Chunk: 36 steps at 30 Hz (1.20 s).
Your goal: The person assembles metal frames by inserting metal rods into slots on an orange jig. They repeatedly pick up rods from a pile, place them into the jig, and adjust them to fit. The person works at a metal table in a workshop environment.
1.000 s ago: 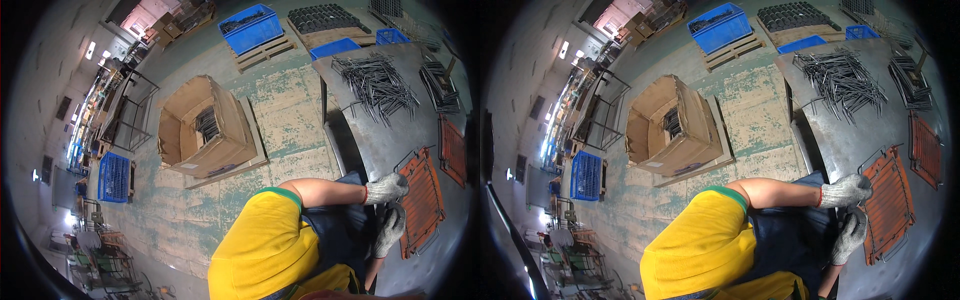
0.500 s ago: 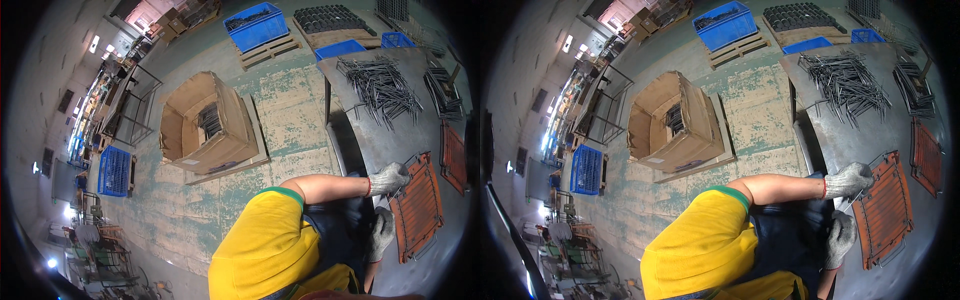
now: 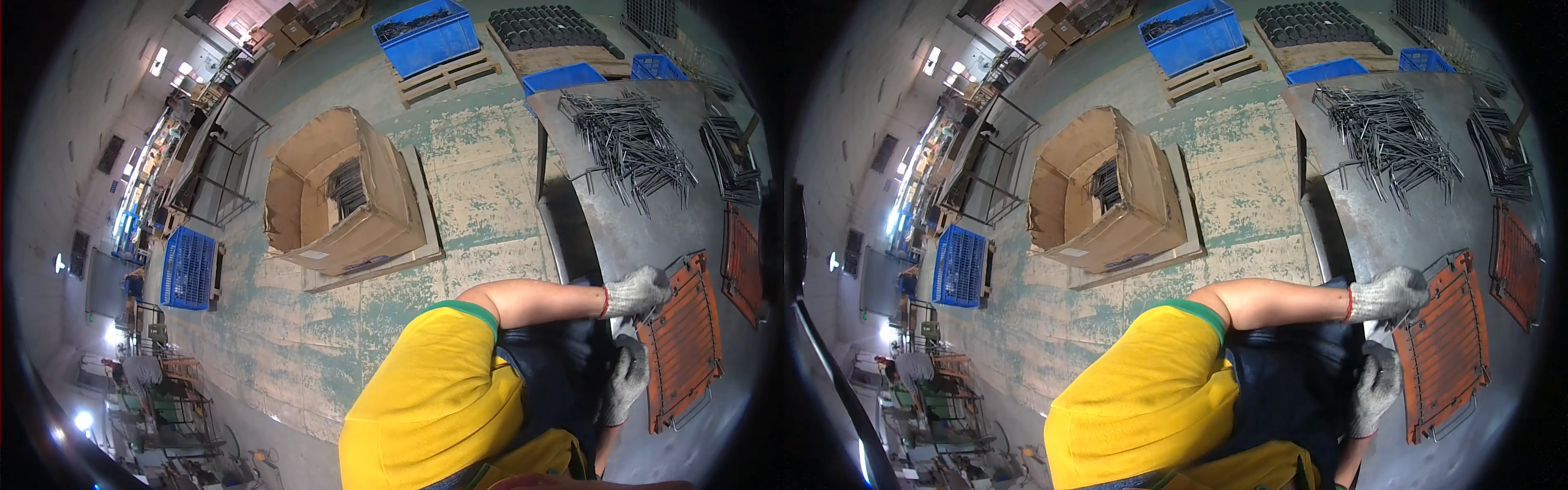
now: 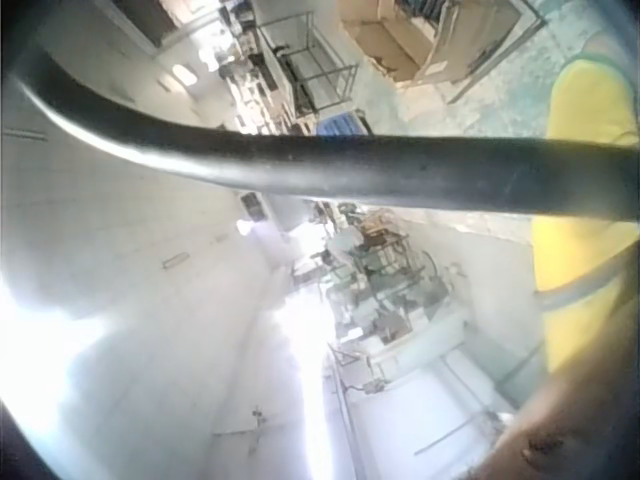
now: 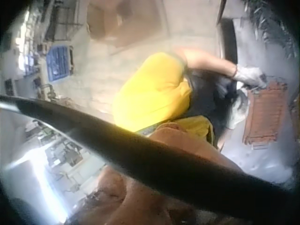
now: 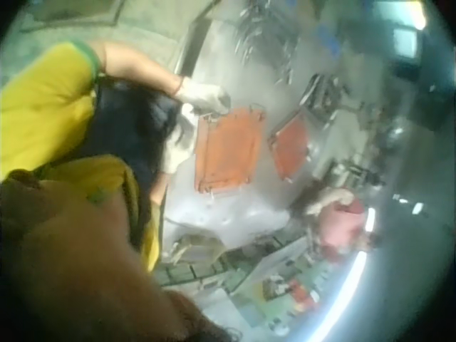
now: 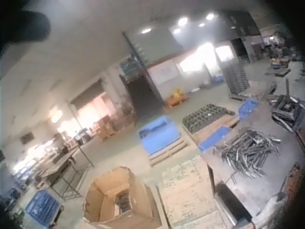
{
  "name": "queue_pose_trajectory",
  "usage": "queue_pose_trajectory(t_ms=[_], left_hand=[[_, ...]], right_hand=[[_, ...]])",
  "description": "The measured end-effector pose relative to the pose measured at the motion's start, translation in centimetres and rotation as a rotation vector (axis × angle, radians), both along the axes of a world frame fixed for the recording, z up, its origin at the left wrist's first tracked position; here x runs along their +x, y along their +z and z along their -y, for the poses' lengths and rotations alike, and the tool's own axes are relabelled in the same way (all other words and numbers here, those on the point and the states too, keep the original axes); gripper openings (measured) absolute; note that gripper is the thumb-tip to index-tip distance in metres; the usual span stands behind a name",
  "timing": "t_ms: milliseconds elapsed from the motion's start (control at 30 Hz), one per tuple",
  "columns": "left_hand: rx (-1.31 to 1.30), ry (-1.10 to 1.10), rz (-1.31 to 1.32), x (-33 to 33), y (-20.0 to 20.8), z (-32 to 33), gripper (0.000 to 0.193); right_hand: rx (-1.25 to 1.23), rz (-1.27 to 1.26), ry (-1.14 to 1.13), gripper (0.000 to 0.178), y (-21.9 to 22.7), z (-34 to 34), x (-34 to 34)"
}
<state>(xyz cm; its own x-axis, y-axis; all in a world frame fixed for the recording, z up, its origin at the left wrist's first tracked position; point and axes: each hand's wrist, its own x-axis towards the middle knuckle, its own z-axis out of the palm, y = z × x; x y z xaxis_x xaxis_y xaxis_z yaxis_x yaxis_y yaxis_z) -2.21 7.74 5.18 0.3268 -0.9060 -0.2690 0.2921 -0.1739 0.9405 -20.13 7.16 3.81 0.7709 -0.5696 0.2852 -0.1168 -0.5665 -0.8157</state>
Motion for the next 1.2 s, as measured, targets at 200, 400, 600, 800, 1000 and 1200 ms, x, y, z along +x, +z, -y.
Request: queue_pose_trajectory(t_ms=[200, 400, 600, 800, 1000, 1200], left_hand=[[-0.085, -0.066, 0.063, -2.2, -1.1, -1.1, 0.020], [-0.076, -0.134, 0.200, -1.1, -0.5, 0.2, 0.017], [-0.014, -0.371, 0.497, 0.7, -2.5, 2.7, 0.020], [0.098, -0.537, 0.344, -1.5, -1.7, 6.6, 0.022], [0.041, -0.561, 0.956, -2.1, 0.8, 11.3, 0.029], [0.096, -0.545, 1.196, -0.5, -1.5, 12.5, 0.032]], right_hand=[[-0.105, -0.078, -0.153, 0.015, -1.5, 1.6, -0.9], [-0.218, -0.206, -0.023, 0.018, -0.1, 1.2, -1.2], [-0.361, -0.259, -0.014, 0.023, -1.9, -0.8, -2.3], [-0.466, -0.287, -0.130, 0.016, 1.6, 1.2, -1.9], [-0.346, -0.373, -0.184, 0.013, 2.5, 5.0, -1.6], [-0.415, -0.465, -0.190, 0.012, -1.2, 6.5, 0.3]])
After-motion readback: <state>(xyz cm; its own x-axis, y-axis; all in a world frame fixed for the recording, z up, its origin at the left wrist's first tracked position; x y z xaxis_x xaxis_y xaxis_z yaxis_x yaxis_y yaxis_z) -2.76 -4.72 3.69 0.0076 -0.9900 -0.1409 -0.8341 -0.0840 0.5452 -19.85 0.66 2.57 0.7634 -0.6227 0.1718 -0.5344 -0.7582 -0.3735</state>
